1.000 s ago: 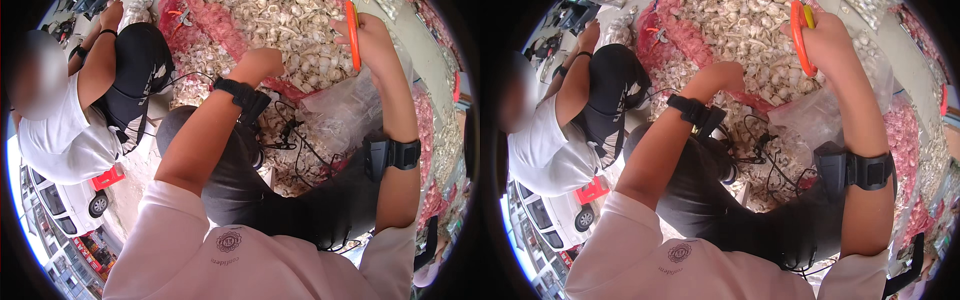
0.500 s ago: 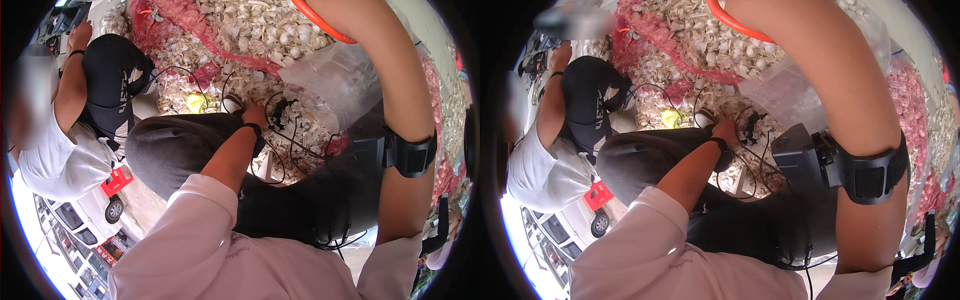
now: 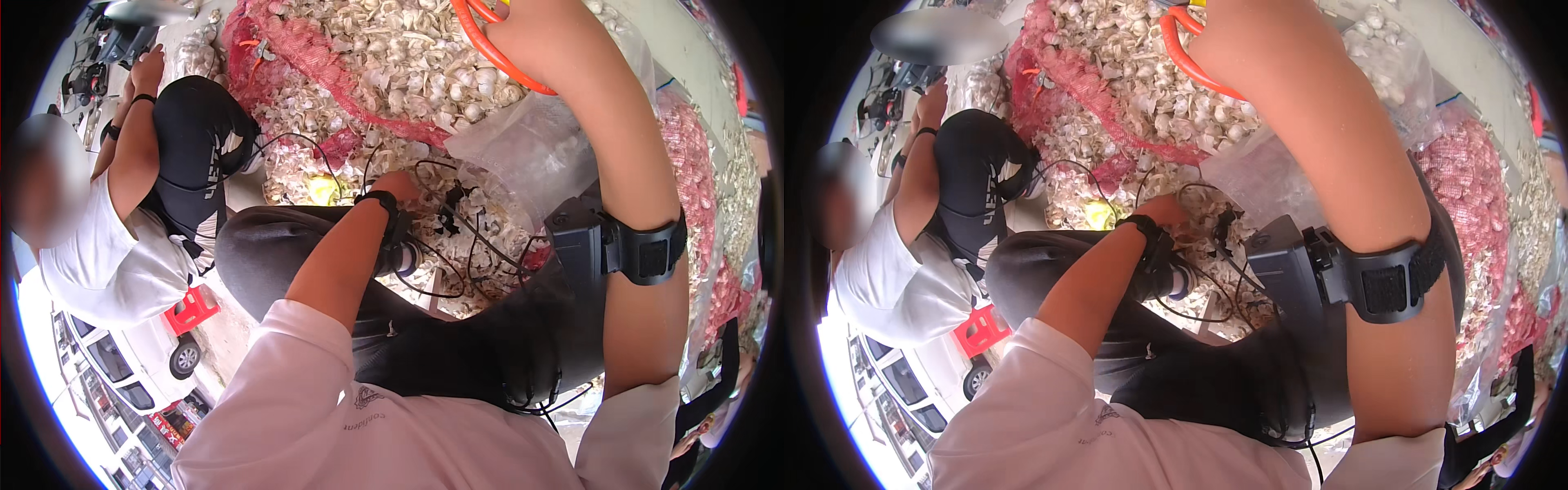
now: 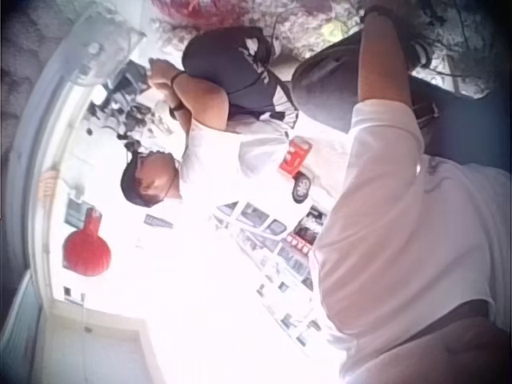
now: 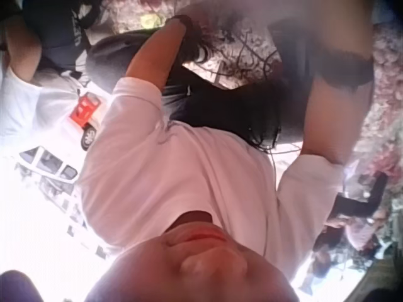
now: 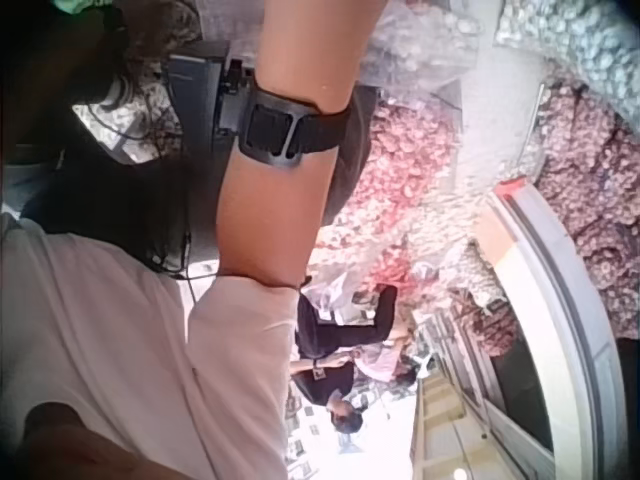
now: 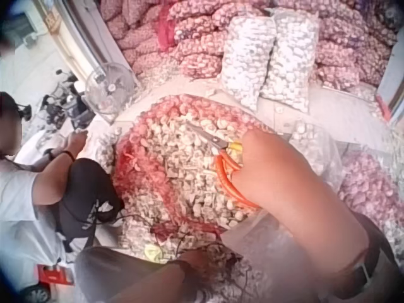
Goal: Peeling garlic cloves using hands and scissors in a processing area.
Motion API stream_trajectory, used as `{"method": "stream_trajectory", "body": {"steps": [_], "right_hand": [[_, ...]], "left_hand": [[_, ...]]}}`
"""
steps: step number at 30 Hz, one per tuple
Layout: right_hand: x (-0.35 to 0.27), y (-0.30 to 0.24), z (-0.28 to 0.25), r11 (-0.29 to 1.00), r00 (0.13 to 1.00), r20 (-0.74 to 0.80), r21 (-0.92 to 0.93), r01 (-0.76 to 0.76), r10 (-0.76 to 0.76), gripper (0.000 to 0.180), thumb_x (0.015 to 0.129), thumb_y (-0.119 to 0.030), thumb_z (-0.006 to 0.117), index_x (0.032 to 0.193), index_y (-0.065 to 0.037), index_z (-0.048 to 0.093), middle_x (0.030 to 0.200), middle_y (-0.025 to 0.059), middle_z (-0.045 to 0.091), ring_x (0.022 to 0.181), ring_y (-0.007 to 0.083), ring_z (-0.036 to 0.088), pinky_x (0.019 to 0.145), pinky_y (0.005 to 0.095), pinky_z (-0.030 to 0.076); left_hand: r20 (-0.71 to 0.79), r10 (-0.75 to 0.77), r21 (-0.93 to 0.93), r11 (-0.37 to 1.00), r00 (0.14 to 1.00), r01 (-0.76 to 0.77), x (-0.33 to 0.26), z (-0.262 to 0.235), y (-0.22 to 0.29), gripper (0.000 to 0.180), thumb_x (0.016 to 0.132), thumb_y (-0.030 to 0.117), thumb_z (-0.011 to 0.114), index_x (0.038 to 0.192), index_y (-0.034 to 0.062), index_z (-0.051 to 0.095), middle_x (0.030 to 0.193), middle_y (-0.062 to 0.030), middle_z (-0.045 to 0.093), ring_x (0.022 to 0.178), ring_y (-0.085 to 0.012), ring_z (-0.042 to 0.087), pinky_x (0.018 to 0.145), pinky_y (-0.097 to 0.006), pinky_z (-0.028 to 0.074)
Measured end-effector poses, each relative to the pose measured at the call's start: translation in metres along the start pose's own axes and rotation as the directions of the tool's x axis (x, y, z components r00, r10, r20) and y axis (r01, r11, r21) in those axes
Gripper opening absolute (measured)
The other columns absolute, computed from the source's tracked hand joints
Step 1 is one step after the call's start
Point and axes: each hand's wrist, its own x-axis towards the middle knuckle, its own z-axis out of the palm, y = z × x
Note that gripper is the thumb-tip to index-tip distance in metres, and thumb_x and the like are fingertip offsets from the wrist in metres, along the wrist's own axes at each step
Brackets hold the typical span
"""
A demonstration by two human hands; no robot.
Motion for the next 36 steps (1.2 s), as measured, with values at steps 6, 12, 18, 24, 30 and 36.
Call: {"method": "stream_trajectory", "body": {"steps": [6, 12, 18, 24, 30, 36], "right_hand": [[0.005, 0.016, 0.003, 0.995, 0.993, -0.060, 0.004, 0.104, -0.104, 0.034, 0.082, -0.028, 0.067, 0.088, 0.005, 0.065, 0.085, 0.0267, 0.065, 0.084, 0.0384, 0.066, 0.071, 0.0444, 0.052], [-0.008, 0.005, -0.013, 0.996, 0.997, 0.017, 0.025, -0.080, 0.080, 0.038, 0.082, -0.033, 0.066, 0.088, 0.005, 0.066, 0.087, 0.0267, 0.066, 0.085, 0.0392, 0.066, 0.074, 0.0441, 0.052], [-0.006, 0.038, -0.007, 0.986, 0.966, -0.201, 0.005, 0.166, -0.161, 0.038, 0.081, -0.032, 0.067, 0.088, 0.006, 0.066, 0.089, 0.0281, 0.066, 0.085, 0.0395, 0.066, 0.074, 0.0439, 0.052], [-0.012, 0.043, -0.021, 0.994, 0.987, -0.120, 0.011, 0.107, -0.104, 0.035, 0.080, -0.026, 0.067, 0.090, 0.007, 0.067, 0.088, 0.0291, 0.065, 0.083, 0.0398, 0.066, 0.073, 0.0433, 0.052], [-0.014, 0.046, -0.017, 0.994, 0.990, -0.090, -0.004, 0.106, -0.106, 0.033, 0.080, -0.024, 0.067, 0.088, 0.008, 0.067, 0.088, 0.0290, 0.066, 0.082, 0.0390, 0.067, 0.072, 0.0431, 0.052], [-0.020, 0.052, -0.018, 0.993, 0.990, -0.079, -0.004, 0.114, -0.114, 0.034, 0.080, -0.026, 0.067, 0.090, 0.007, 0.068, 0.089, 0.0278, 0.066, 0.083, 0.0383, 0.067, 0.073, 0.0431, 0.052]], "left_hand": [[-0.106, 0.005, -0.469, 0.881, 0.994, -0.055, -0.031, -0.064, 0.025, 0.030, 0.085, 0.038, 0.054, 0.091, 0.0104, 0.063, 0.073, -0.0025, 0.061, 0.058, -0.0164, 0.057, 0.051, -0.032, 0.046], [-0.101, 0.034, -0.831, 0.547, 0.994, -0.103, -0.058, -0.014, 0.086, 0.028, 0.089, 0.039, 0.052, 0.091, 0.0124, 0.060, 0.069, 0.0011, 0.056, 0.049, -0.0091, 0.049, 0.043, -0.024, 0.036], [-0.639, 0.321, -0.446, 0.586, 0.699, -0.677, -0.025, 0.022, 0.123, 0.033, 0.086, 0.035, 0.058, 0.104, 0.0072, 0.062, 0.082, -0.0094, 0.067, 0.067, -0.0268, 0.065, 0.057, -0.037, 0.050], [-0.430, 0.356, 0.036, 0.925, 0.829, -0.379, -0.112, 0.048, 0.191, 0.026, 0.081, 0.028, 0.059, 0.096, 0.0094, 0.070, 0.091, -0.0142, 0.070, 0.086, -0.0366, 0.067, 0.076, -0.045, 0.053], [-0.156, 0.518, 0.451, 0.795, 0.841, -0.406, -0.184, 0.049, 0.202, 0.022, 0.078, 0.023, 0.055, 0.091, 0.0127, 0.070, 0.084, -0.0127, 0.069, 0.077, -0.0326, 0.068, 0.065, -0.044, 0.053], [-0.165, 0.648, 0.307, 0.750, 0.744, -0.586, -0.286, 0.004, 0.175, 0.021, 0.080, 0.026, 0.058, 0.081, 0.0064, 0.065, 0.066, -0.0145, 0.064, 0.068, -0.0343, 0.065, 0.058, -0.043, 0.049]]}}
